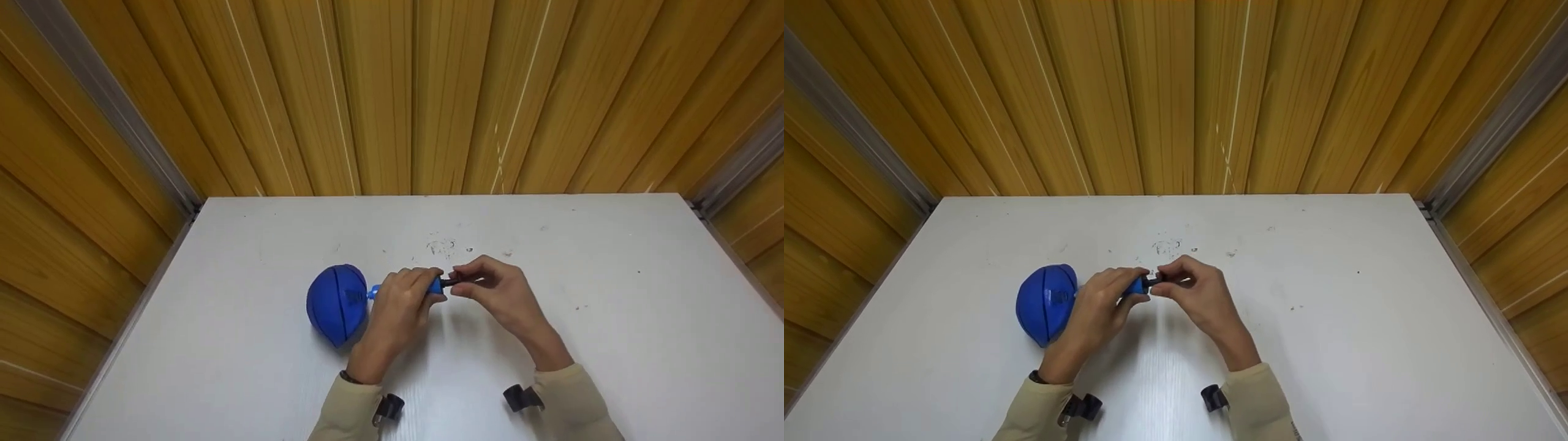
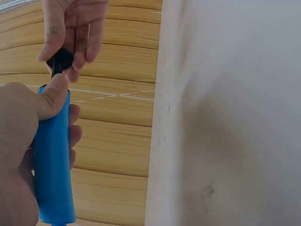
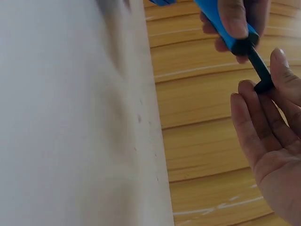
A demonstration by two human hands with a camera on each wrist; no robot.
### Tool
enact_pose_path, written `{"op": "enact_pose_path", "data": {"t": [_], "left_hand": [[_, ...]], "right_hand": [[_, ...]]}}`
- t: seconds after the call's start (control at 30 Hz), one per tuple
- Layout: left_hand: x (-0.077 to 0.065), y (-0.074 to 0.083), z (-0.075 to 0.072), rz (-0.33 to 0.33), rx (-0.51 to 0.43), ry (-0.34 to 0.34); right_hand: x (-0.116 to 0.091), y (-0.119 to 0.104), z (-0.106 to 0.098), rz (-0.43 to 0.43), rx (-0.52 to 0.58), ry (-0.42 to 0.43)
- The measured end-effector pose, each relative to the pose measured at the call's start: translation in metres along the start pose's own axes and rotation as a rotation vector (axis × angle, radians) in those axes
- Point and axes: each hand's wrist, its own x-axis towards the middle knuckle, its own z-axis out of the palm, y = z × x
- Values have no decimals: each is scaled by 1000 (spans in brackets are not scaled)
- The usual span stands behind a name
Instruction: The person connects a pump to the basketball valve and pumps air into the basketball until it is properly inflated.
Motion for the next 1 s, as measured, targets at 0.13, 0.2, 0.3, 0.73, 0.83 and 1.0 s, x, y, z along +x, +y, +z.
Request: {"op": "enact_pose_path", "data": {"t": [0.13,0.2,0.3,0.73,0.83,1.0], "left_hand": [[-1,-4,-3,-7,-42,-16],[-1,-6,-6,-9,-69,-22],[0,-10,-10,-9,-95,-20],[2,-11,-14,-28,-121,36],[2,-7,-11,-16,-106,38],[2,-3,-6,12,-98,13]], "right_hand": [[-1,2,6,-32,-8,-31],[-1,0,3,-62,-35,-47],[-1,-4,-10,-108,-102,-51],[-7,-11,-46,-39,-33,49],[-4,-7,-30,-56,2,14],[-1,-1,-3,-64,55,-66]]}}
